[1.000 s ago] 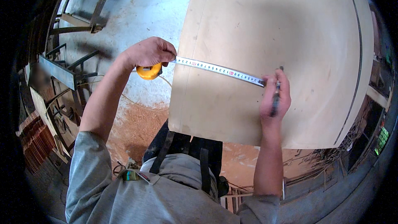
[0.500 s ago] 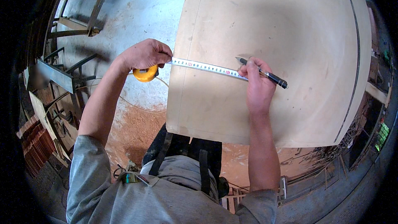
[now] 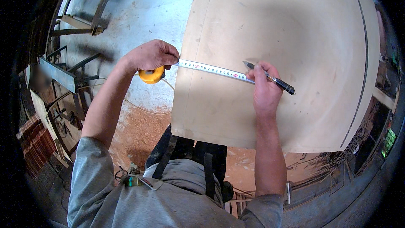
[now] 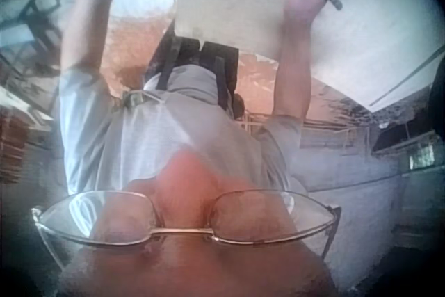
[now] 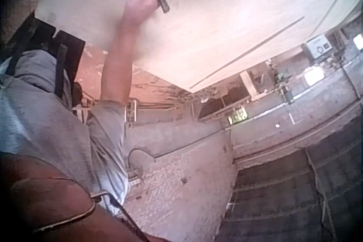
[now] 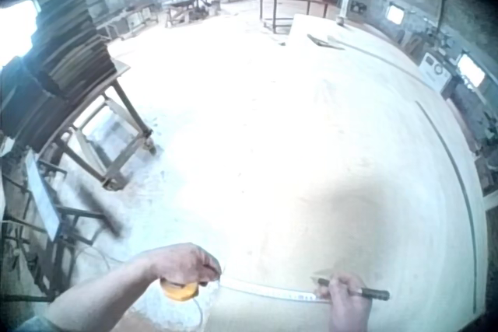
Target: The person measures a large sheet of plywood with a tape measure and marks points with a pen. They then use a straightedge to draw straight lines connecting the marks on the plywood.
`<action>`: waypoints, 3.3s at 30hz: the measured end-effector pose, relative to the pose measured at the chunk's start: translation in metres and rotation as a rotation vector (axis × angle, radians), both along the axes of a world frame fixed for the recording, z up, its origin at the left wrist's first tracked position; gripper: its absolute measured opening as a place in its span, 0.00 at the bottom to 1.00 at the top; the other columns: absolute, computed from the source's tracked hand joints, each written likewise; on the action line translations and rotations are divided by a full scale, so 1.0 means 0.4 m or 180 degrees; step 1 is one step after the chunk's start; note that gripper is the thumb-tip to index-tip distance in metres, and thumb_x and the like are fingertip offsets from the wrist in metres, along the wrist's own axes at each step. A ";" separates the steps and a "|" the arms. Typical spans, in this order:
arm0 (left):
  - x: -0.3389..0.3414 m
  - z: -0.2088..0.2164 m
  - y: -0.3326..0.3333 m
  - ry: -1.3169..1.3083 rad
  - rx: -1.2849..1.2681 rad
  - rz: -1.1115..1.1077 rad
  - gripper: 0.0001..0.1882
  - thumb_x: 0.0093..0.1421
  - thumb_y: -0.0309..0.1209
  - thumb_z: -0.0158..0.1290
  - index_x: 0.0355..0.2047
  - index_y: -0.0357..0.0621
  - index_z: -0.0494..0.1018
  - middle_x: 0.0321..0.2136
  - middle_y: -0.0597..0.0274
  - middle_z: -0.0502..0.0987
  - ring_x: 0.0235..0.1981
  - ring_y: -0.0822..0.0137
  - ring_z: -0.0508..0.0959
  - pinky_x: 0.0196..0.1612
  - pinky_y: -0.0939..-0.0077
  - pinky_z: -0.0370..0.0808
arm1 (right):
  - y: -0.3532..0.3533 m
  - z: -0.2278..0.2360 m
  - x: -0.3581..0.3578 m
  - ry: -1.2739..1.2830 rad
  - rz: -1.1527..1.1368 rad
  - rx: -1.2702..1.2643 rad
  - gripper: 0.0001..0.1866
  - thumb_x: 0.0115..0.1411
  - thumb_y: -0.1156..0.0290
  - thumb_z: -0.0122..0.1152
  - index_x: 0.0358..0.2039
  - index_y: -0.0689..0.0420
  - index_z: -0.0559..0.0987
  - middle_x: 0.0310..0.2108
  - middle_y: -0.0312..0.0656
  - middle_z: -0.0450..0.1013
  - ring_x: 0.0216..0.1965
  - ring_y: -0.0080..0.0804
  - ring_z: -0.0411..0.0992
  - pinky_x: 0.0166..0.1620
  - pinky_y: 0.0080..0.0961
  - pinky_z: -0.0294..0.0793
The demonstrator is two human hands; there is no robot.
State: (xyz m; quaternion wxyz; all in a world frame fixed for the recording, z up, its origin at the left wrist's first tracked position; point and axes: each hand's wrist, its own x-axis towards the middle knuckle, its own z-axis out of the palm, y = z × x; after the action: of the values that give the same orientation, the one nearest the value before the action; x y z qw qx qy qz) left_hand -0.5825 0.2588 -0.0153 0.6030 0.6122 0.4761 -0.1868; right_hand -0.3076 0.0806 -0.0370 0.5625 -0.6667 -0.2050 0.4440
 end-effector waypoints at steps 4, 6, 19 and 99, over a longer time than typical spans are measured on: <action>0.001 -0.001 -0.001 0.0050 0.0028 0.0000 0.08 0.61 0.29 0.57 0.38 0.39 0.81 0.24 0.67 0.79 0.27 0.74 0.78 0.34 0.75 0.77 | -0.005 -0.004 -0.001 0.0056 -0.0005 0.0087 0.10 0.68 0.71 0.58 0.43 0.66 0.75 0.28 0.39 0.76 0.32 0.25 0.75 0.43 0.26 0.75; -0.001 -0.009 -0.002 0.0026 0.0049 -0.0019 0.08 0.61 0.29 0.57 0.38 0.39 0.81 0.25 0.67 0.79 0.28 0.74 0.78 0.35 0.75 0.77 | -0.007 -0.006 0.000 0.0067 0.0003 0.0124 0.09 0.68 0.72 0.58 0.43 0.66 0.74 0.28 0.39 0.76 0.32 0.25 0.75 0.44 0.26 0.76; -0.002 -0.004 -0.003 0.0030 0.0070 -0.0062 0.10 0.60 0.32 0.55 0.38 0.40 0.81 0.24 0.64 0.79 0.26 0.71 0.77 0.35 0.74 0.75 | -0.009 -0.012 -0.001 0.0099 -0.0007 0.0194 0.07 0.67 0.75 0.57 0.40 0.65 0.73 0.27 0.39 0.76 0.33 0.26 0.76 0.46 0.27 0.76; 0.009 -0.016 -0.015 0.0026 0.0199 -0.0049 0.09 0.63 0.30 0.56 0.38 0.36 0.80 0.23 0.65 0.79 0.26 0.73 0.78 0.33 0.74 0.76 | 0.006 0.023 0.006 -0.0586 0.0579 -0.0917 0.13 0.61 0.62 0.65 0.35 0.62 0.82 0.25 0.33 0.76 0.29 0.19 0.70 0.35 0.22 0.70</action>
State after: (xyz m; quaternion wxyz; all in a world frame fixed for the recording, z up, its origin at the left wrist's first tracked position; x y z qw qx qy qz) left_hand -0.5789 0.2530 -0.0218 0.5802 0.6336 0.4794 -0.1789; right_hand -0.3054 0.0831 -0.0277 0.3977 -0.7568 -0.2493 0.4549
